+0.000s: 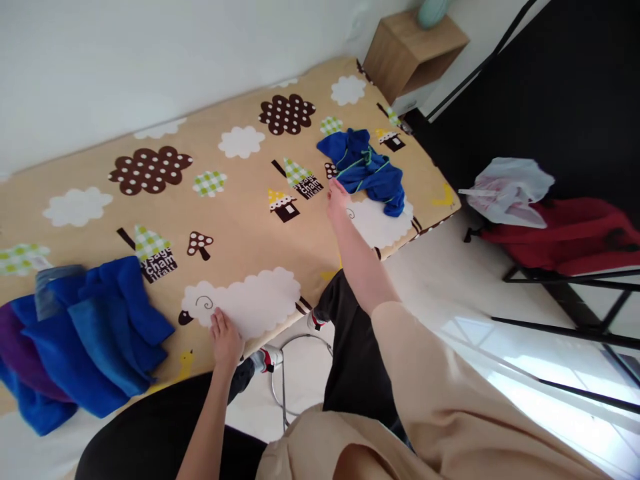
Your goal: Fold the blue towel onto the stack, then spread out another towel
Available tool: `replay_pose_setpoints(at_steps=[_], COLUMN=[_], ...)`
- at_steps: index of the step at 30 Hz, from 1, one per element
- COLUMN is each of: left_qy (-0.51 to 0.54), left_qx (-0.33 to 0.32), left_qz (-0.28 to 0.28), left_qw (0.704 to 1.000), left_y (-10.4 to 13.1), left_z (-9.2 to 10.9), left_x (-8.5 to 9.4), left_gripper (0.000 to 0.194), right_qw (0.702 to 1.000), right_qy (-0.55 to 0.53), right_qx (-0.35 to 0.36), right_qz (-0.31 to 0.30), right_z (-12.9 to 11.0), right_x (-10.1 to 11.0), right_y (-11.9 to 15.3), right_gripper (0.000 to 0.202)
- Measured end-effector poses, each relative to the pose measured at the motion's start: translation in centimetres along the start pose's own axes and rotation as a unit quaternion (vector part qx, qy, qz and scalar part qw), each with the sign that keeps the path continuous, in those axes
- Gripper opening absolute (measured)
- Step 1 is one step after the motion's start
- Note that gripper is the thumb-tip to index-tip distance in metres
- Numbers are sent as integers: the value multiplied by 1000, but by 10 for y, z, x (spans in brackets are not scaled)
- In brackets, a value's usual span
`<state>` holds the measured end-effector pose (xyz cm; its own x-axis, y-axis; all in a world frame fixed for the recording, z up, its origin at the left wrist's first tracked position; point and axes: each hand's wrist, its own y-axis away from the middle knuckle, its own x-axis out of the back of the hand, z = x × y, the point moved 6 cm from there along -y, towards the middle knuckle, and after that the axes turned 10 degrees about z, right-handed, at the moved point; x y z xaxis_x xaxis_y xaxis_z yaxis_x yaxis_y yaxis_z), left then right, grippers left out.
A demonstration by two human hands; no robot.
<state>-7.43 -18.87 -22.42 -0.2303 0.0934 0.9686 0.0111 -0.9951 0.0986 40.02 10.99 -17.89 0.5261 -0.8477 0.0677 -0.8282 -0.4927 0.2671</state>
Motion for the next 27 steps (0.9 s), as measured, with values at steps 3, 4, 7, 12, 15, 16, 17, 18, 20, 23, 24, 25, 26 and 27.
replay_pose_setpoints(at_steps=[3,4,7,12,15,16,17,18,20,23,24,25,26,27], left_qy=[86,124,243,357,307,279,256,242,235,242,245,254,266,282], left_qx=[2,-3,-5,139,155,120,70,17,-64,-95,-97,-102,-109,-115], left_qz=[-38,-47,-31,112,211,219,210,192,158,173,182,186,183,174], left_qw=[996,991,970,917,915,927,941,951,957,950,947,944,940,936], left_y=[25,39,92,168,183,184,183,183,186,193,195,198,201,204], left_z=[10,18,45,62,59,62,67,75,90,108,112,116,118,119], left_x=[1,2,9,41,81,94,104,111,120,129,130,131,132,131], left_gripper=[59,54,45,64,74,71,64,56,40,28,26,25,25,26], right_qw=[998,995,960,847,819,815,818,822,828,844,855,867,877,883], right_qy=[-12,-11,6,81,106,108,107,105,101,101,96,89,83,80], right_qx=[5,21,92,116,135,155,175,195,223,233,232,232,233,237], right_qz=[-59,-93,-263,-513,-547,-548,-537,-525,-505,-473,-453,-432,-412,-396], right_z=[-16,-23,-34,16,50,54,55,51,37,7,-3,-11,-18,-23], right_x=[-6,-6,1,83,166,191,213,231,256,276,284,293,303,314], right_y=[61,85,176,366,456,476,488,494,489,458,445,435,428,424], right_gripper=[39,36,29,38,18,16,15,14,11,5,4,5,7,9])
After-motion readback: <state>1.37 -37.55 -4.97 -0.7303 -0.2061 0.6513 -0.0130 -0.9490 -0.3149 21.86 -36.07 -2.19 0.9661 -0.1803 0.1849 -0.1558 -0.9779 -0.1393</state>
